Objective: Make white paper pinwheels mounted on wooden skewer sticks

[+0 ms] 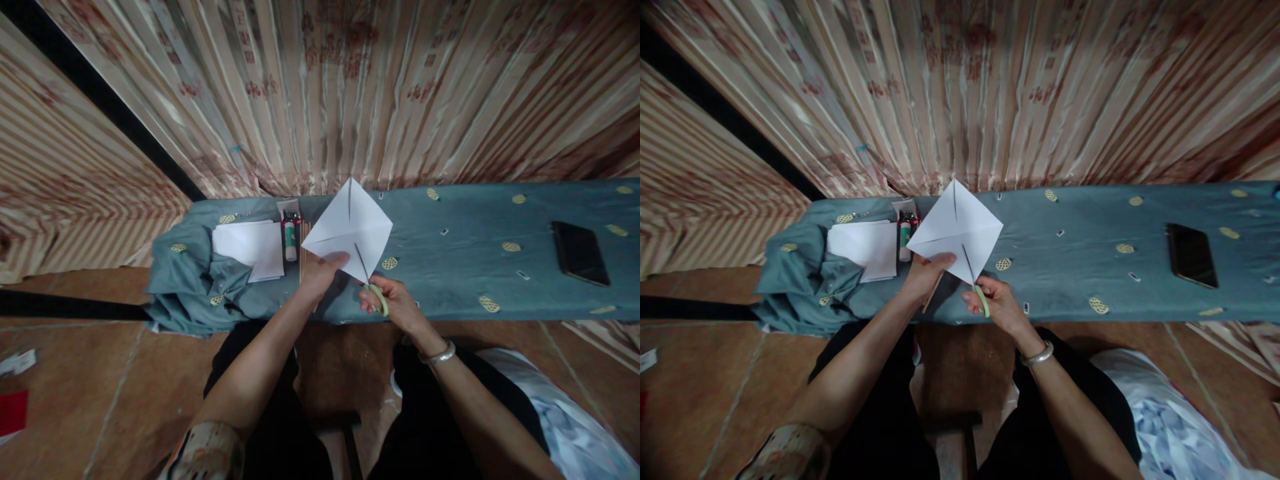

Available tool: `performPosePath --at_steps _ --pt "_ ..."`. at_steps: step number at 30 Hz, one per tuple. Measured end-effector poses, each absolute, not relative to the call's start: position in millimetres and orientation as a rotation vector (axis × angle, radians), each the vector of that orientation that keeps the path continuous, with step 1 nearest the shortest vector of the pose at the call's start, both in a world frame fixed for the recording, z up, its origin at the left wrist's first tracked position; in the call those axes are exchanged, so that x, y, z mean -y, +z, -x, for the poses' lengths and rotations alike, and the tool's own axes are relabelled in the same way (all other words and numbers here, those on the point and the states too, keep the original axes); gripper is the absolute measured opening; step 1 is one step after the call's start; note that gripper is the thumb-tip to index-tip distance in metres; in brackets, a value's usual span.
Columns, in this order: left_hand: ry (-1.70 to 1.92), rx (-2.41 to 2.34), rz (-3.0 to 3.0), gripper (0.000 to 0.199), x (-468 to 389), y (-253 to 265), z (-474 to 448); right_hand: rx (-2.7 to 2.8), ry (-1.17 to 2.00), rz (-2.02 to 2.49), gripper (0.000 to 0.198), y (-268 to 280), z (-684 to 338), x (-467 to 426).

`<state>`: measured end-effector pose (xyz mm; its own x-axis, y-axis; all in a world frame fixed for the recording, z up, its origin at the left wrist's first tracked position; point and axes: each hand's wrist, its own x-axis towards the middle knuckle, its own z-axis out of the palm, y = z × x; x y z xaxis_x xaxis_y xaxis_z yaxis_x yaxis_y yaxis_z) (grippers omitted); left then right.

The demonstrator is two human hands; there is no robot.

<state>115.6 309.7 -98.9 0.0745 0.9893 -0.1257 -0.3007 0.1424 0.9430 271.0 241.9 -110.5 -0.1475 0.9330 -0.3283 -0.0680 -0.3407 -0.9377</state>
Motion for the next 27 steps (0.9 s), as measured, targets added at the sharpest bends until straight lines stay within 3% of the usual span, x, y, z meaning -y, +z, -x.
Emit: performPosePath --at_steps 27 --pt "1.239 -0.929 -0.868 0.031 -306.6 -98.1 -120.5 1.235 1.552 1.316 0.049 -103.9 -273.3 -239.3"
